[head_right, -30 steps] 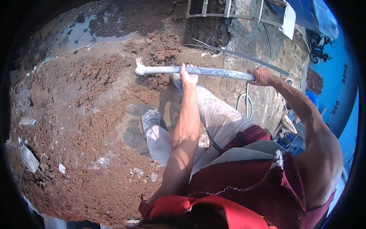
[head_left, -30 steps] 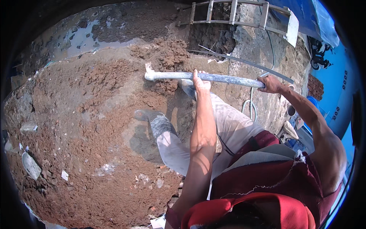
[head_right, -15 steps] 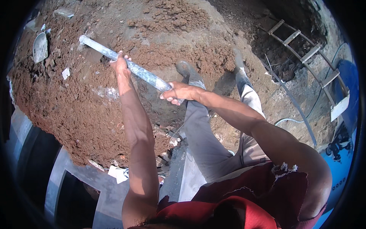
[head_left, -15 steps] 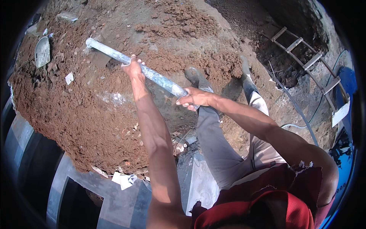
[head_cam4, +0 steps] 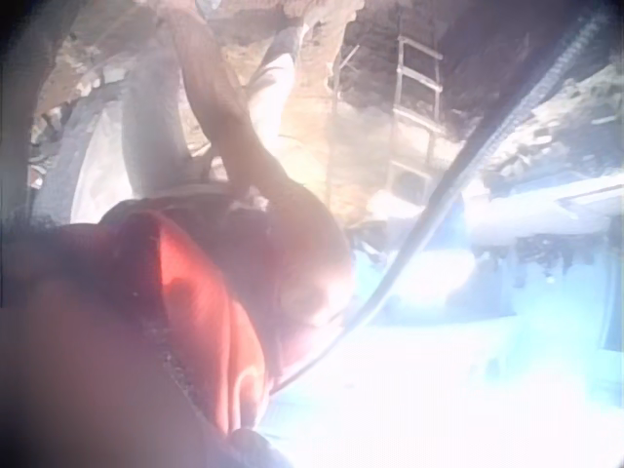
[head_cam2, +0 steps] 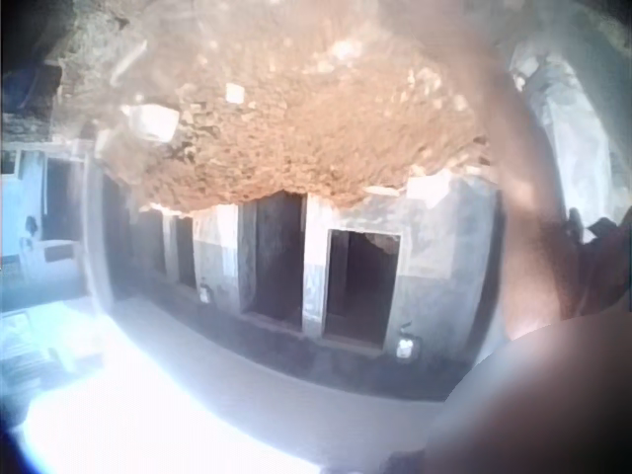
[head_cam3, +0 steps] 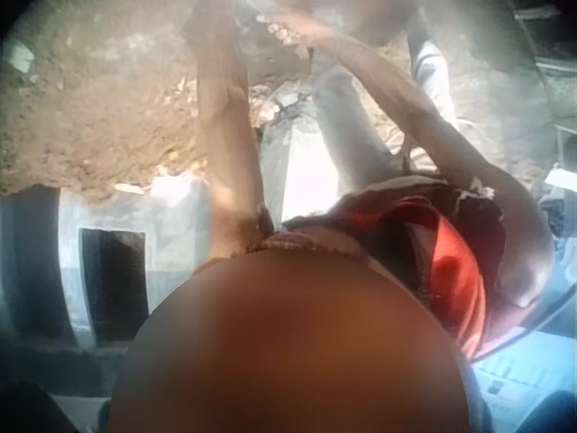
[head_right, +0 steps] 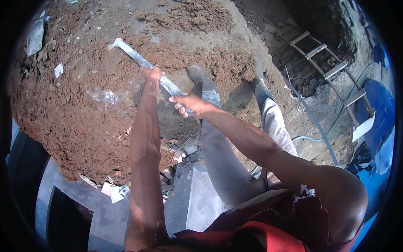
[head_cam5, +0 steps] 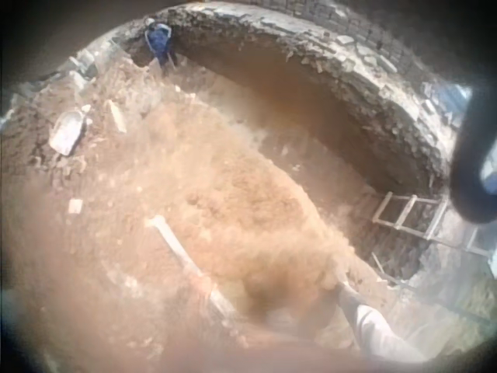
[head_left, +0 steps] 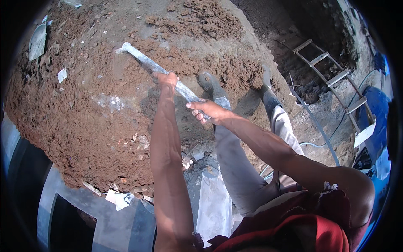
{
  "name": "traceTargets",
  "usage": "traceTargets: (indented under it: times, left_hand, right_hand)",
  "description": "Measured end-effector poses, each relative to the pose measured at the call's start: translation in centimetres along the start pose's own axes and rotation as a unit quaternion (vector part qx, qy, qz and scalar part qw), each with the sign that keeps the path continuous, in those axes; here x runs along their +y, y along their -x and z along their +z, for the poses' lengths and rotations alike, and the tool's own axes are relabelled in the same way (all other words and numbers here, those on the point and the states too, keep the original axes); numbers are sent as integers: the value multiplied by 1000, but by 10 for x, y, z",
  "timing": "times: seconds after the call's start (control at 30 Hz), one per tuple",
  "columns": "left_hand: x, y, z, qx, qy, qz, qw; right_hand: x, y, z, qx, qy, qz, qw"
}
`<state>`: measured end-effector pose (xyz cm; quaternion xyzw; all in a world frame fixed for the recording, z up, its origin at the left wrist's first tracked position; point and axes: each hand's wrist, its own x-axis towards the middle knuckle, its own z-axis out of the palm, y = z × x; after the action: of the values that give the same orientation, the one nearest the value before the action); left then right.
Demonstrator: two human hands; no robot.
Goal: The person uses a hoe to repeatedly strike and level a large pile of soil and debris on a construction site. The person moves around the pile, adjusting position and striking different areas to flatten the surface.
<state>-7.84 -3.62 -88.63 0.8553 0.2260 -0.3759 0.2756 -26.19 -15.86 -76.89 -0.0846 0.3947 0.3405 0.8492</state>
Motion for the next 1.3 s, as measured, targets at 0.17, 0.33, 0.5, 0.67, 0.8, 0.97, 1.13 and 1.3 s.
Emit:
traceTargets:
  times: [0.17, 0.33, 0.5, 0.67, 0.8, 0.97, 1.13, 1.3]
  left_hand:
    - [42, 121, 93, 9, 70, -41, 997]
    - [57, 255, 196, -46, 200, -43, 978]
    - [25, 339, 324, -215, 479, -195, 828]
    - [4, 391, 370, -359, 457, -355, 732]
    - [31, 377, 325, -321, 509, -245, 761]
    - [100, 196, 189, -116, 488, -15, 865]
    - [156, 13, 34, 40, 250, 62, 966]
    - [174, -24, -7, -59, 121, 4, 991]
  right_hand:
    - [-22, 122, -65, 66, 68, 31, 995]
    - [-18, 260, -145, 133, 116, 36, 984]
    - [17, 404, -226, 240, 163, 21, 957]
    - [78, 480, -251, 240, 183, 38, 953]
    - [67, 442, -250, 259, 266, 47, 927]
    - [-25, 242, -190, -22, 178, -62, 982]
    - [-126, 10, -28, -140, 37, -141, 979]
    - [-148, -35, 29, -95, -27, -114, 989]
